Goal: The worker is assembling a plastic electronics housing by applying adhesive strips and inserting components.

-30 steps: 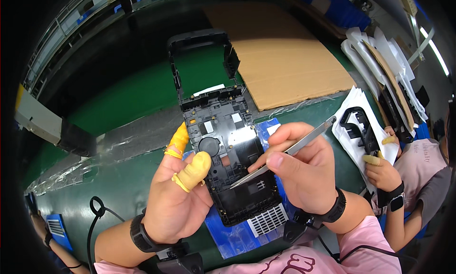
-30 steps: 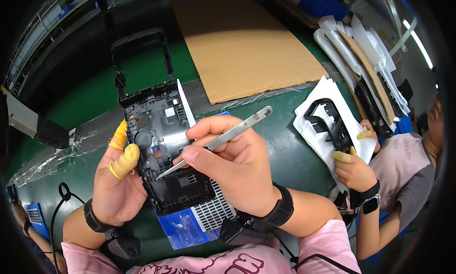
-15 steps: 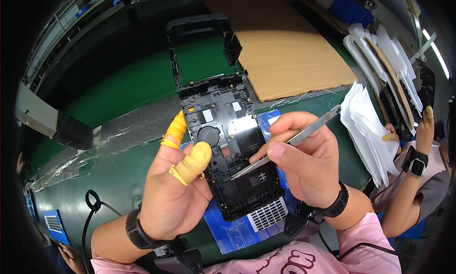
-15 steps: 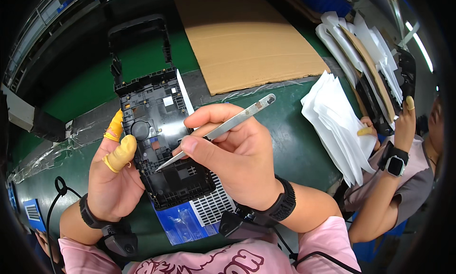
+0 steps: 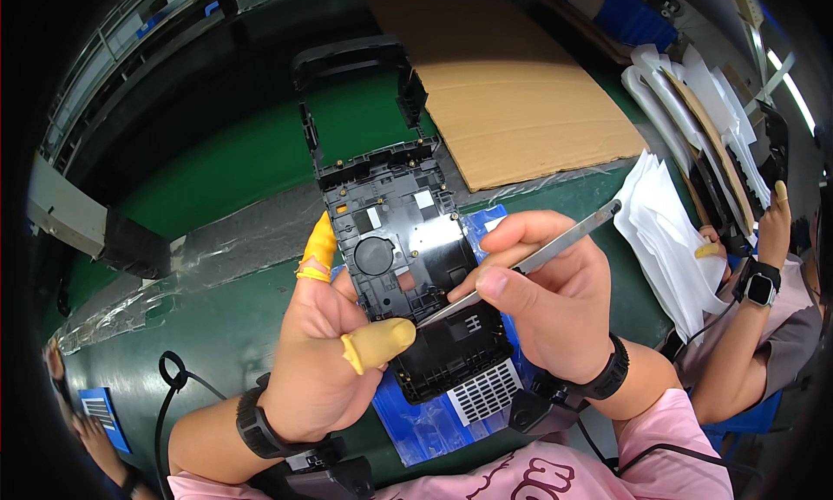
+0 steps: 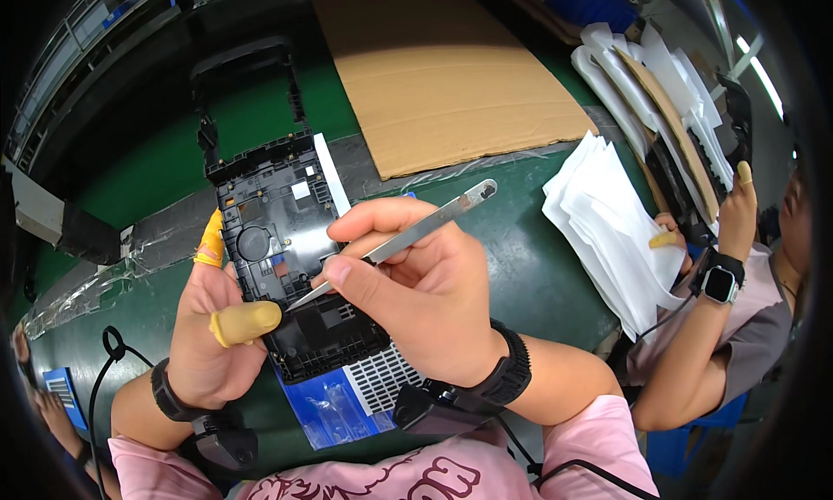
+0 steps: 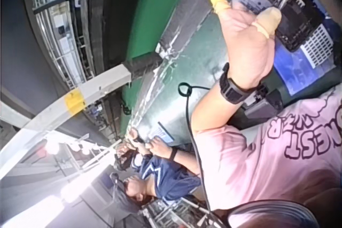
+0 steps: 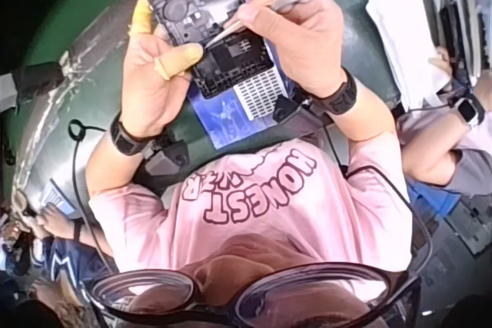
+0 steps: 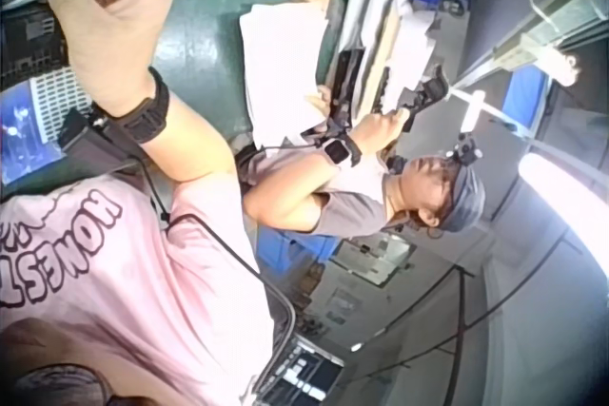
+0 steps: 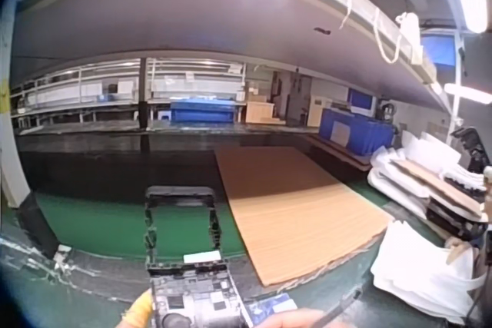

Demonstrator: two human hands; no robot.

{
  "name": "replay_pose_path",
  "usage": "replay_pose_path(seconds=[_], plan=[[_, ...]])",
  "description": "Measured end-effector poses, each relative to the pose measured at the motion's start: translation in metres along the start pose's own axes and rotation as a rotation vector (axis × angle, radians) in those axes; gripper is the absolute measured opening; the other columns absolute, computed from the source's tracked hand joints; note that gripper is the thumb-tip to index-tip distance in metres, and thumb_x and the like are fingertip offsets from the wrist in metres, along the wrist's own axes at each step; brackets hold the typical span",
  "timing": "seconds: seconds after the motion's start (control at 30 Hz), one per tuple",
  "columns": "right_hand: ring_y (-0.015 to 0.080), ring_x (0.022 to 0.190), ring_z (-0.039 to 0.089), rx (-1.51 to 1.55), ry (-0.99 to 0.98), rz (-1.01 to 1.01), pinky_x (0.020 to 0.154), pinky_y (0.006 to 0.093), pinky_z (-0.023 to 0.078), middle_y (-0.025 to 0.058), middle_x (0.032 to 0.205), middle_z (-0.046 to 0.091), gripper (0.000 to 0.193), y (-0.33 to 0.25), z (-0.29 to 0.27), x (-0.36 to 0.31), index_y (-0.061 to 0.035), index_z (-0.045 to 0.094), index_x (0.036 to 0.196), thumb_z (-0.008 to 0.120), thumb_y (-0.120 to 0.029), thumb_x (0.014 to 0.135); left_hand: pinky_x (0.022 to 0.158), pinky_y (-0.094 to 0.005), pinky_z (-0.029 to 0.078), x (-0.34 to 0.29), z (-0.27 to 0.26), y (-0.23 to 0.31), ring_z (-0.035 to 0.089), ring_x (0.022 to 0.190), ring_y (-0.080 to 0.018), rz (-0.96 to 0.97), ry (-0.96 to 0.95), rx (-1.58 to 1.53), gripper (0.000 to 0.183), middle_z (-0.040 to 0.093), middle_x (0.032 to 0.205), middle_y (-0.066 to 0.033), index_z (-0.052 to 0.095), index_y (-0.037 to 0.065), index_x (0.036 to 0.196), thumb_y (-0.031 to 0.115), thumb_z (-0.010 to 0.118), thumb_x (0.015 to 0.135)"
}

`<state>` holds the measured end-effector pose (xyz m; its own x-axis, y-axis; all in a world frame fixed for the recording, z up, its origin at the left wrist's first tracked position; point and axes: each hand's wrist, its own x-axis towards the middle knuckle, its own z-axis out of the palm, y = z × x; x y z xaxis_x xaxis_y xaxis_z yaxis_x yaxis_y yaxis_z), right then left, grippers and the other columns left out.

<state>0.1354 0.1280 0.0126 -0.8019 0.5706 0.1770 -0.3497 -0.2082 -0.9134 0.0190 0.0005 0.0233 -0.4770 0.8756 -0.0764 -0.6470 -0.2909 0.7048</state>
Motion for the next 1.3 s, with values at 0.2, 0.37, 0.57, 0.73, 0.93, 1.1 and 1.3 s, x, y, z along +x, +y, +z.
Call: replay_pose_path(seconds=[0.2, 0.37, 0.57, 0.73, 0.93, 1.1, 1.3], plan=[[0.0072, 0.063, 0.054, 0.091, -0.012, 0.002, 0.056, 0.0176, 0.042, 0.0125, 0.084, 0.063, 0.022, -0.004, -0.013, 0.010, 0.0023, 0.051, 0.101, 0.058, 0.001, 0.080, 0.095, -0.0375, 0.039, 0.001, 0.000, -0.001, 0.045, 0.115, -0.0240, 0.088, 0.097, 0.110, 0.091, 0.043, 0.124, -0.0118, 0.012, 0.011, 0.139, -0.021, 0.049, 0.063], [0.0059, 0.053, 0.049, 0.057, 0.191, 0.003, 0.046, 0.0161, 0.035, 0.0093, 0.073, 0.063, 0.021, -0.003, -0.031, 0.030, 0.0005, 0.054, 0.097, 0.060, -0.001, 0.078, 0.095, -0.0346, 0.039, 0.018, -0.017, 0.026, 0.048, 0.106, -0.0217, 0.343, 0.150, 0.207, 0.079, 0.046, 0.120, -0.0109, 0.026, 0.006, 0.133, -0.010, 0.057, 0.062], [0.0035, 0.051, 0.050, -0.080, 0.114, 0.232, 0.044, 0.0147, 0.035, 0.0069, 0.068, 0.063, 0.017, 0.031, -0.034, 0.035, -0.0004, 0.055, 0.092, 0.063, 0.000, 0.076, 0.094, -0.0371, 0.040, 0.030, -0.037, 0.052, 0.051, 0.105, -0.0211, 0.372, 0.038, 0.060, 0.040, 0.051, 0.116, -0.0083, 0.039, 0.006, 0.123, 0.012, 0.049, 0.085], [0.0039, 0.050, 0.048, -0.121, 0.094, 0.253, 0.042, 0.0157, 0.034, 0.0098, 0.069, 0.063, 0.016, 0.039, -0.027, 0.032, 0.0026, 0.055, 0.093, 0.061, 0.000, 0.078, 0.089, -0.0355, 0.043, 0.034, -0.053, 0.053, 0.054, 0.099, -0.0184, 0.331, 0.169, -0.025, 0.025, 0.056, 0.110, -0.0051, 0.049, 0.006, 0.112, 0.019, 0.046, 0.092], [0.0038, 0.050, 0.048, -0.163, 0.107, 0.228, 0.042, 0.0152, 0.034, 0.0104, 0.070, 0.063, 0.016, 0.040, -0.022, 0.031, 0.0026, 0.056, 0.093, 0.060, 0.001, 0.078, 0.089, -0.0383, 0.043, 0.038, -0.053, 0.046, 0.056, 0.099, -0.0223, 0.236, 0.182, -0.042, 0.030, 0.056, 0.112, -0.0078, 0.049, 0.005, 0.114, 0.026, 0.043, 0.093], [0.0036, 0.051, 0.048, -0.194, 0.104, 0.205, 0.043, 0.0151, 0.034, 0.0101, 0.070, 0.063, 0.016, 0.044, -0.026, 0.028, 0.0025, 0.056, 0.093, 0.060, 0.001, 0.078, 0.089, -0.0363, 0.044, 0.038, -0.048, 0.035, 0.055, 0.100, -0.0178, 0.257, 0.209, -0.033, 0.024, 0.056, 0.110, -0.0050, 0.049, 0.007, 0.112, 0.021, 0.043, 0.093], [0.0055, 0.061, 0.057, -0.232, 0.087, 0.231, 0.053, 0.0173, 0.042, 0.0073, 0.073, 0.064, 0.016, 0.041, -0.030, 0.027, 0.0011, 0.056, 0.093, 0.061, -0.002, 0.079, 0.089, -0.0343, 0.043, 0.038, -0.043, 0.033, 0.054, 0.100, -0.0167, 0.282, 0.162, 0.015, 0.024, 0.056, 0.109, -0.0041, 0.049, 0.008, 0.113, 0.019, 0.044, 0.092]])
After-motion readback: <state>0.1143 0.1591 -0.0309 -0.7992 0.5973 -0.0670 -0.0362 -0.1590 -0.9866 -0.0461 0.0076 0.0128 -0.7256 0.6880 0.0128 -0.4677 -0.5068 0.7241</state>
